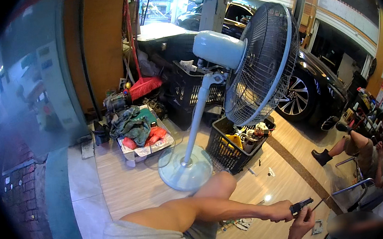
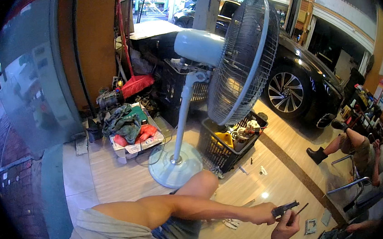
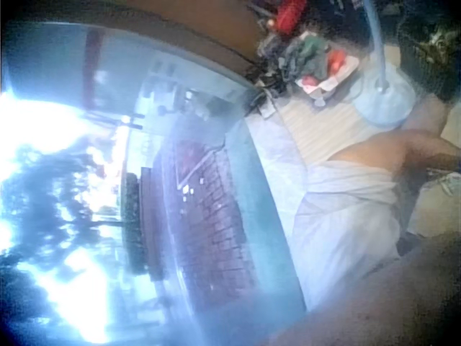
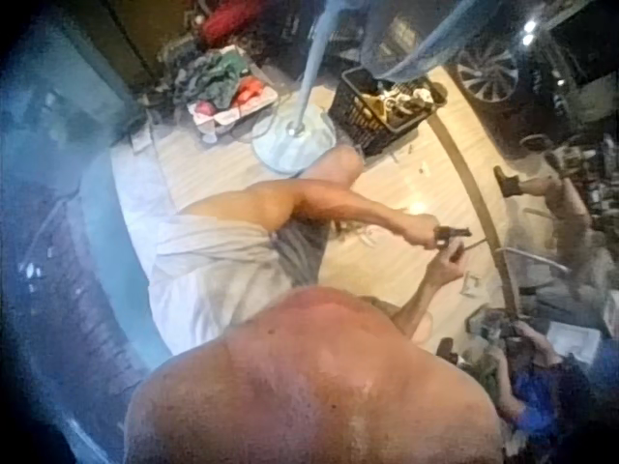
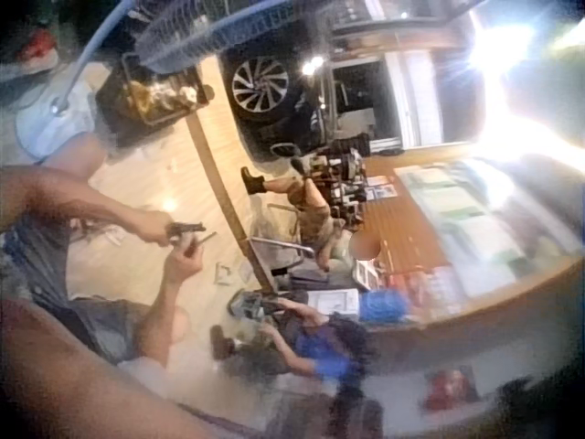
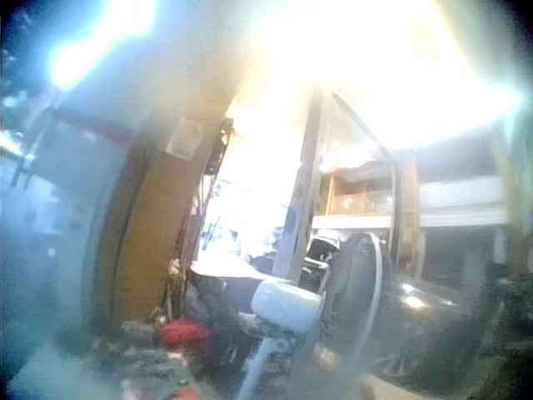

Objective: The person uses a screwdriver to loosen and remove screws from a motor assembly, detaches the metal casing, and then drives screws into the plastic housing using the screwdriver.

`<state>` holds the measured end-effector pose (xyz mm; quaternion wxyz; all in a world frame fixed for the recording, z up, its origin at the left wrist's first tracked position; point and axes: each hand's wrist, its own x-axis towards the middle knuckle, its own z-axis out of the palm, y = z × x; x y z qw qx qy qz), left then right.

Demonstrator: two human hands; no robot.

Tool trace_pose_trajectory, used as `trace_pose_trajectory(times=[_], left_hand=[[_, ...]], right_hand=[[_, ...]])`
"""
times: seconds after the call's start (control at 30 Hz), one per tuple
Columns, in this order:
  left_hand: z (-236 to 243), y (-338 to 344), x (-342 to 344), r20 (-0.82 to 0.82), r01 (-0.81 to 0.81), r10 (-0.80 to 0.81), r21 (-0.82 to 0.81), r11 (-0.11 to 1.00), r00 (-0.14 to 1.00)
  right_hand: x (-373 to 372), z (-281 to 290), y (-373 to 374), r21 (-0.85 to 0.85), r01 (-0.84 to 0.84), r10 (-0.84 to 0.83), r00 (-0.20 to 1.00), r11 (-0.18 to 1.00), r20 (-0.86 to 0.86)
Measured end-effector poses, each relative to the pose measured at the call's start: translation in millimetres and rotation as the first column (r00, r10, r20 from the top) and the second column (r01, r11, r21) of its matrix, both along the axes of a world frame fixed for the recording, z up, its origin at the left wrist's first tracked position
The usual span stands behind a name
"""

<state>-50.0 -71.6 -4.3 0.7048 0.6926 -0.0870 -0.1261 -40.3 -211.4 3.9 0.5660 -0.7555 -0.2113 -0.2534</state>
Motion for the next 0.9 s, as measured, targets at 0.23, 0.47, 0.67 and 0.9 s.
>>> trace_pose_trajectory(times=[0.23, 0.47, 0.67, 0.9], left_hand=[[14.4, 11.6, -22.7, 0.032, -0.021, 0.020, 0.022, 1.000, 0.999], [14.8, 21.6, -31.5, 0.039, -0.055, 0.055, 0.003, 0.998, 0.998], [17.2, 25.8, -35.0, 0.029, -0.104, 0.103, 0.025, 0.994, 0.994], [-0.3, 16.3, -27.7, 0.038, -0.052, 0.050, 0.058, 0.997, 0.998]], right_hand=[[-3.8, 9.9, 1.5, 0.001, -0.137, 0.137, 0.990, 0.991, -0.011], [-6.1, 8.6, 9.3, 0.040, -0.200, 0.203, 0.974, 0.979, -0.098], [-8.1, 6.1, 17.8, 0.048, -0.061, 0.064, 0.996, 0.997, -0.066], [-23.9, 8.1, 15.8, 0.068, -0.002, 0.011, 0.992, 0.998, -0.129]])
